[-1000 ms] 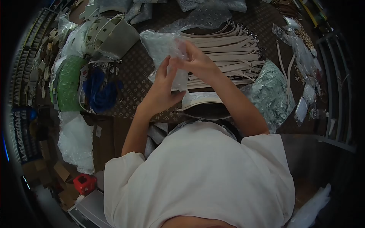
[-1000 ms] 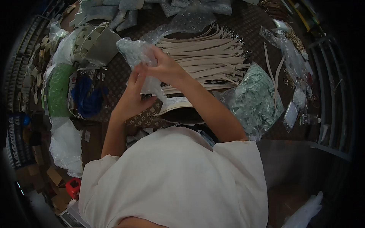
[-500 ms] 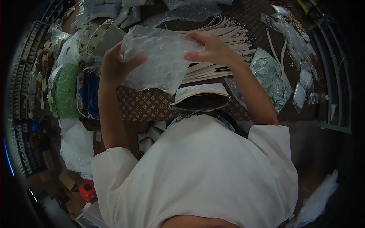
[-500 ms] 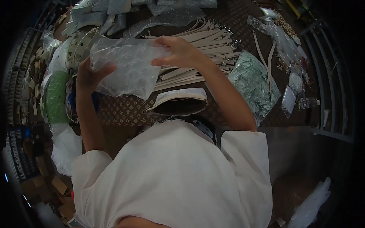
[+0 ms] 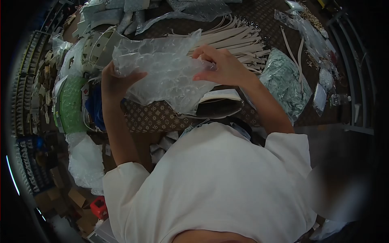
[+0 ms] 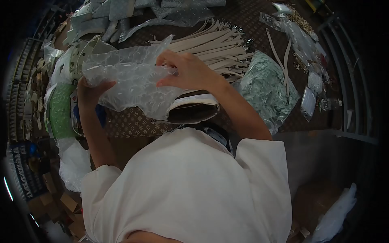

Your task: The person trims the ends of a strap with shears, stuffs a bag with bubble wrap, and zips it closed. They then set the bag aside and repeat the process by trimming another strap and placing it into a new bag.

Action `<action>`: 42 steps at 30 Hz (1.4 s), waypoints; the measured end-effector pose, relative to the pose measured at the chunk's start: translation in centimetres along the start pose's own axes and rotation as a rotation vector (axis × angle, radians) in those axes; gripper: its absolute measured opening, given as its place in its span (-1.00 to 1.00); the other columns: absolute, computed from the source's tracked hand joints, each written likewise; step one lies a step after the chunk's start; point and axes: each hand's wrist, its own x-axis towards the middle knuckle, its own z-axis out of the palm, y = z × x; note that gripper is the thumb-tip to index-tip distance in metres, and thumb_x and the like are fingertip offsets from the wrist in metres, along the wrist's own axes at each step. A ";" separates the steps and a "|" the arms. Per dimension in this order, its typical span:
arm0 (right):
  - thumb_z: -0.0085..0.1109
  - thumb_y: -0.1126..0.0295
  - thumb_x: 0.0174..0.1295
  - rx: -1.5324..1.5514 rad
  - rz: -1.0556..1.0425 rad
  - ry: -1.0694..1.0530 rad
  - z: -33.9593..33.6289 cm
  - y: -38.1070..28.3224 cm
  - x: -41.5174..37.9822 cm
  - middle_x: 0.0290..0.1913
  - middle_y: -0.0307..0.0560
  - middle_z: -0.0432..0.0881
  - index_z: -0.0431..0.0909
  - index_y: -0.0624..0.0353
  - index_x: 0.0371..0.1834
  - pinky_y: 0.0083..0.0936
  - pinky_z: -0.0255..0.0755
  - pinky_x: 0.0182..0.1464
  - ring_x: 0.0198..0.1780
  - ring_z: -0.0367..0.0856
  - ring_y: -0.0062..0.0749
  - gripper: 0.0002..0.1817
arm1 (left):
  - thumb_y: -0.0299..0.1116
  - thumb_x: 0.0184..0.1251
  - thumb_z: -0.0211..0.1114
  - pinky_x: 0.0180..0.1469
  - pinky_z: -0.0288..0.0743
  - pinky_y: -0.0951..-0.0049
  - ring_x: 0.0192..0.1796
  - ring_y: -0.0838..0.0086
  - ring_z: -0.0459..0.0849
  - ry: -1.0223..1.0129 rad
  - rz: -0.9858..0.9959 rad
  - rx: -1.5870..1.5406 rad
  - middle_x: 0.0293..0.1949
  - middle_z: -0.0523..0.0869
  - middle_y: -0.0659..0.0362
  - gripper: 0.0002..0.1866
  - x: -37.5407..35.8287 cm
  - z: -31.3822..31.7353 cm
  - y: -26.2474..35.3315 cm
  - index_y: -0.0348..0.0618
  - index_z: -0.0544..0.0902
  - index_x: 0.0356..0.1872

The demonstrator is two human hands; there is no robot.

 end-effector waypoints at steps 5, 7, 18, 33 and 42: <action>0.40 0.20 -0.12 -0.205 -0.031 0.279 -0.4 6.4 -0.2 -0.22 -0.11 0.54 0.32 0.14 0.08 -0.50 0.43 -0.16 -0.23 0.54 -0.40 -0.33 | -0.62 -0.30 0.47 -0.21 0.49 0.51 -0.31 0.53 0.62 -0.048 -0.042 -0.286 -0.34 0.66 0.18 -0.57 -0.9 -0.7 0.6 -0.31 0.58 -0.25; 0.40 0.09 -0.10 -0.121 -0.067 0.444 0.6 8.1 -0.8 -0.07 -0.05 0.51 0.24 0.11 0.21 -0.42 0.44 -0.04 -0.11 0.55 -0.32 -0.20 | -0.62 -0.31 0.46 -0.19 0.49 0.49 -0.32 0.51 0.62 0.005 -0.056 -0.493 -0.34 0.66 0.18 -0.56 -0.9 0.0 0.6 -0.32 0.58 -0.25; 0.16 -0.11 0.07 1.373 0.159 0.153 2.4 7.1 -2.7 0.17 0.01 0.37 0.13 0.21 0.28 -0.31 0.31 0.16 0.16 0.38 -0.31 -0.16 | -0.56 -0.18 0.47 -0.20 0.50 0.52 -0.31 0.49 0.63 0.054 -0.216 -0.349 -0.28 0.67 0.15 -0.53 0.9 1.8 -1.9 -0.30 0.54 -0.13; 0.25 0.61 -0.21 0.457 0.058 -0.353 -0.5 3.8 -12.3 -0.21 -0.19 0.60 0.56 0.18 -0.32 -0.41 0.40 0.01 -0.05 0.53 -0.26 -0.71 | -0.53 -0.23 0.40 0.05 0.40 0.31 0.05 0.20 0.49 -0.736 0.265 -0.540 0.09 0.47 0.00 -0.59 -9.8 12.8 -5.5 -0.14 0.46 -0.26; 0.18 0.62 -0.22 0.047 0.142 -0.726 2.2 4.8 -8.0 -0.27 -0.10 0.53 0.47 0.21 -0.42 -0.35 0.39 -0.09 -0.10 0.50 -0.09 -0.78 | -0.58 -0.19 0.33 -0.11 0.42 0.35 -0.14 0.15 0.58 -0.898 0.238 0.084 -0.23 0.61 -0.04 -0.63 -5.1 14.6 -5.1 -0.29 0.48 -0.25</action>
